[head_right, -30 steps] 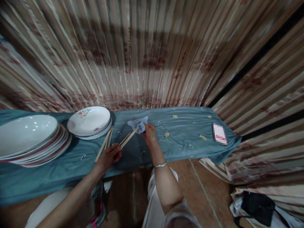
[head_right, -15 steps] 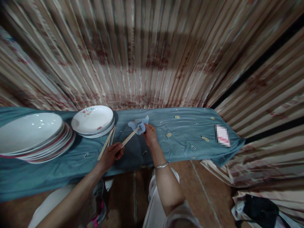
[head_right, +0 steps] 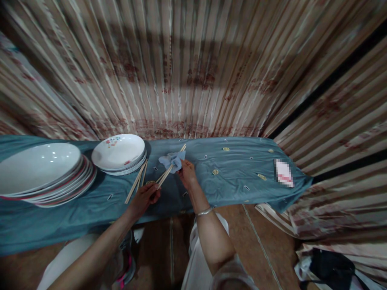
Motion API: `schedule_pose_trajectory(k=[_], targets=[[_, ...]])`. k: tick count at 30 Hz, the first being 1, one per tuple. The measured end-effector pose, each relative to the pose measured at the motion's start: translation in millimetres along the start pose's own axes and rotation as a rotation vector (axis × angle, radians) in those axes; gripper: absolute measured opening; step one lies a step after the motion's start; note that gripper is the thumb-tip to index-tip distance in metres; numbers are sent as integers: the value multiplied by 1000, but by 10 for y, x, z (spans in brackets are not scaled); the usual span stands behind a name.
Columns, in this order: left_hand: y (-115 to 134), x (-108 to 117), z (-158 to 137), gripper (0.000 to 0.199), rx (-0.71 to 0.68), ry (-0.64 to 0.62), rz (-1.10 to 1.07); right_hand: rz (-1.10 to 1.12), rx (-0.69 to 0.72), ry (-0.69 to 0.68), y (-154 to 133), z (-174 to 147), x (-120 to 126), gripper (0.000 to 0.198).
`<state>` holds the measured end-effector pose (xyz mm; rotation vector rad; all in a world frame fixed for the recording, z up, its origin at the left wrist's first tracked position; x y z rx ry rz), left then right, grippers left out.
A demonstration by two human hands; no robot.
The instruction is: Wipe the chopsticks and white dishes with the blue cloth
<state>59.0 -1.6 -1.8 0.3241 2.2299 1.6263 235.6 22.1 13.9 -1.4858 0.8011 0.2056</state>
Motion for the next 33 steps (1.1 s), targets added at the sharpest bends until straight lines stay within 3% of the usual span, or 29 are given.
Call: schedule_pose_trajectory(k=[5,13,26,33], targets=[[9,12,9,41,-2,16,-13,60,-71,-8,84,-54,-73,25],[52,28,30,41,-18,43,-38,-43,-158,-16,219,-199,-215,32],[10,156,121,27,-2,167,-73,-275,-112,-155,394,-389,-357,22],[11,153,109,31,-4,146,-66,-251,-129,-147,375,-393,-336,19]])
Point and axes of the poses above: each hand's wrist, its own z-axis towards the middle knuckle, its own x-axis out of the back of the hand, y = z × x, the point moved 2 cm from there along z, towards the middle knuckle, and after that the axes turned 7 degrees about z, right-handed, at the moved point
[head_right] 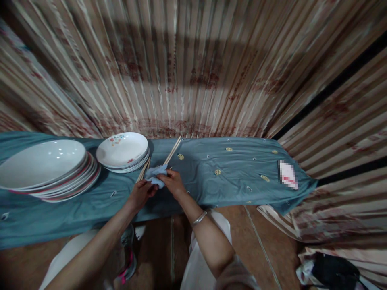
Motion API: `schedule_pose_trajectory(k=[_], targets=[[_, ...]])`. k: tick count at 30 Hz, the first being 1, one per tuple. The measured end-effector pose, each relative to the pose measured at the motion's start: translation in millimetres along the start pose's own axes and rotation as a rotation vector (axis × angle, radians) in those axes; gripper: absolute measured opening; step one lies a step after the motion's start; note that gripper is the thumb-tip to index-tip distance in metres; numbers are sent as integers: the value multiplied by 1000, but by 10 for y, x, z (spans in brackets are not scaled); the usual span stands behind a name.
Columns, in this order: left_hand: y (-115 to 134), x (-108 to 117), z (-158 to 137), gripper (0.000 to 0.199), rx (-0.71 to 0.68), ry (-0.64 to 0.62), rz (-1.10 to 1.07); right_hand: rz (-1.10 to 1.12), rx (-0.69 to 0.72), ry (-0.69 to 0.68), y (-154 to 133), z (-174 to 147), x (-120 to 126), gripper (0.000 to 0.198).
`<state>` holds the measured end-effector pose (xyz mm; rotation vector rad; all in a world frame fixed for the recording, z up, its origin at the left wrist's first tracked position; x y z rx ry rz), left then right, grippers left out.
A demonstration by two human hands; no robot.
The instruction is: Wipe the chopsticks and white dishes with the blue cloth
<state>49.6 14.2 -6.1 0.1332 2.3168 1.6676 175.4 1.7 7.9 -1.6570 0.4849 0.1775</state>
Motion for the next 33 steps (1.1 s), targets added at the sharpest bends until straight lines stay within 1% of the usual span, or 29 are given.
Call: schedule_pose_trajectory(k=[5,11,15,26,30,33], targets=[[71,-39,-96,38,-14,-92,69,100,-9,88,-68,86,125,23],[54,-60,-155,42,21,-143,102,228,43,171,-224,187,321,23],[22,-52,-152,40,21,-168,120,261,62,214,-313,218,432,23],[-18,-52,-172,39,47,-199,138,344,122,296,-498,255,646,15],[-26,-57,-190,37,59,-210,132,348,134,282,-532,242,672,17],[-30,-70,-197,36,75,-204,118,344,129,257,-525,237,645,18]])
Point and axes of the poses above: each hand's wrist, its own z-axis towards the middle knuckle, its own x-axis out of the back of the hand, y = z × x, the point moved 2 cm from there along z, towards the middle knuckle, and after that the axes turned 7 degrees about z, right-handed, at the moved point
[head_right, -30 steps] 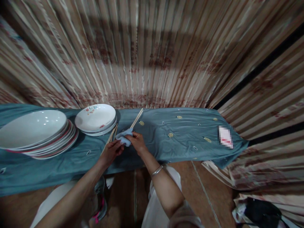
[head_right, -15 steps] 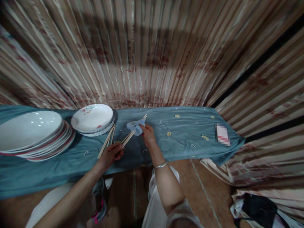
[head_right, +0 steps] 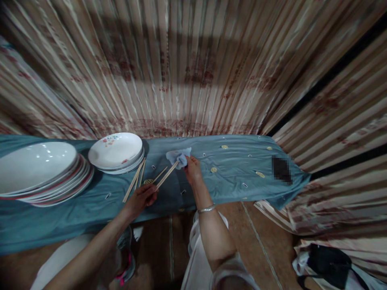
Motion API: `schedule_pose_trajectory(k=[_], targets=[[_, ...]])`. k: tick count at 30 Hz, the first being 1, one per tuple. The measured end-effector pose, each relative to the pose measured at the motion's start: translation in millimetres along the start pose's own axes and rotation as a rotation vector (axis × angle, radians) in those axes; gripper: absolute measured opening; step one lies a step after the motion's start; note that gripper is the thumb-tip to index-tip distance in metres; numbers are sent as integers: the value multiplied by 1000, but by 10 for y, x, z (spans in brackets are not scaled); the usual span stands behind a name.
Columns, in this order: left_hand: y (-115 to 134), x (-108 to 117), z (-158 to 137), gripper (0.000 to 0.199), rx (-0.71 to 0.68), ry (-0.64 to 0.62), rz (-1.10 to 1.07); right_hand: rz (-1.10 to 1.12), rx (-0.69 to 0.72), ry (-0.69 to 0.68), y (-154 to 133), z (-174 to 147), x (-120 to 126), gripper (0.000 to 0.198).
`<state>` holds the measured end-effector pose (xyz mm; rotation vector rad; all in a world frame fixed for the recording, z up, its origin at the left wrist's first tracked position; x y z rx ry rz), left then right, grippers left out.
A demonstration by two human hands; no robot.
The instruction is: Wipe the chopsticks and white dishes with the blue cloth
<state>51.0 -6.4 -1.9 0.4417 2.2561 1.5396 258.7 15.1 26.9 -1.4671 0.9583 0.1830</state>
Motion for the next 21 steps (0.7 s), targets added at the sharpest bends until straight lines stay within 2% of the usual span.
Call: schedule_pose_trajectory(k=[21], targets=[[76,-16,44,40,-47,54,-75,-84,-123,-93,414,-211,-208,27]])
Point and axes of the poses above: each hand's wrist, its own z-axis towards the middle knuckle, its own x-axis out of the back of the hand, y = z × x, the point moved 2 cm from there along z, towards the middle knuckle, and after that the axes turned 7 degrees about z, right-handed, at the moved point
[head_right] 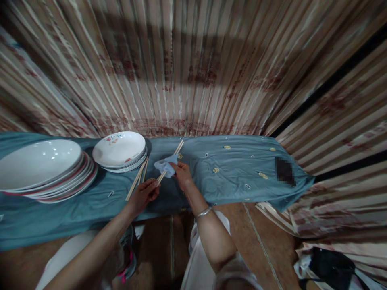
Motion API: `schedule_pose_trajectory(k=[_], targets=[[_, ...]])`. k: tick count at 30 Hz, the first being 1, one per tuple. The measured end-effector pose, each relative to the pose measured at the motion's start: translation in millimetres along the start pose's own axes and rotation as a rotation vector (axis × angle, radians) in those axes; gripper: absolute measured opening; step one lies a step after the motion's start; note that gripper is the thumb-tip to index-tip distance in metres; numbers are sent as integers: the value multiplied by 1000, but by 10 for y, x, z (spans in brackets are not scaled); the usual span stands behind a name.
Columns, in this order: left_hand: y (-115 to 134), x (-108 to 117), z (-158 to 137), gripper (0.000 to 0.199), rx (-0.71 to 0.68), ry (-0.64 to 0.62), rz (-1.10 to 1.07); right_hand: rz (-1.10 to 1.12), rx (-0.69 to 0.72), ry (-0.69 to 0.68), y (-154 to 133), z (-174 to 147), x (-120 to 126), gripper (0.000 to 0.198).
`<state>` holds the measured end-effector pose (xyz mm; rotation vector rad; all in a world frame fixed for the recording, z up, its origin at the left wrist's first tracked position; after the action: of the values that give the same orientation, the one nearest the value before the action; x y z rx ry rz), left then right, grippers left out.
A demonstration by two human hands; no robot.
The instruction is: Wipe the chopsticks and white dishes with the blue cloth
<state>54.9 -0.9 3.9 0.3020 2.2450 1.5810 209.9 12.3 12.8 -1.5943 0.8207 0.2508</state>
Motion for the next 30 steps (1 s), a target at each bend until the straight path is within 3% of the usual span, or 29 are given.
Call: schedule_pose_trajectory(k=[16,22,30], targets=[[30,6,36,39,-16,37,-49,-214,-78,-108,186,-126,-96,31],[47,79,57,48,4,39,56,-212,-110,-139,124,-117,-37,32],[201,235,134,45,-132,274,-5,-325,-191,-260,41,-197,65,32]])
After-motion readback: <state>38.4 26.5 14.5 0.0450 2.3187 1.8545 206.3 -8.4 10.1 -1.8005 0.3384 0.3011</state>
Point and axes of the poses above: each hand's wrist, its own z-axis towards the middle knuckle, its own x-axis out of the back of the hand, y = z × x, the point moved 2 cm from there along z, towards the middle knuckle, and after that the axes turned 7 degrees about z, right-handed, at the moved point
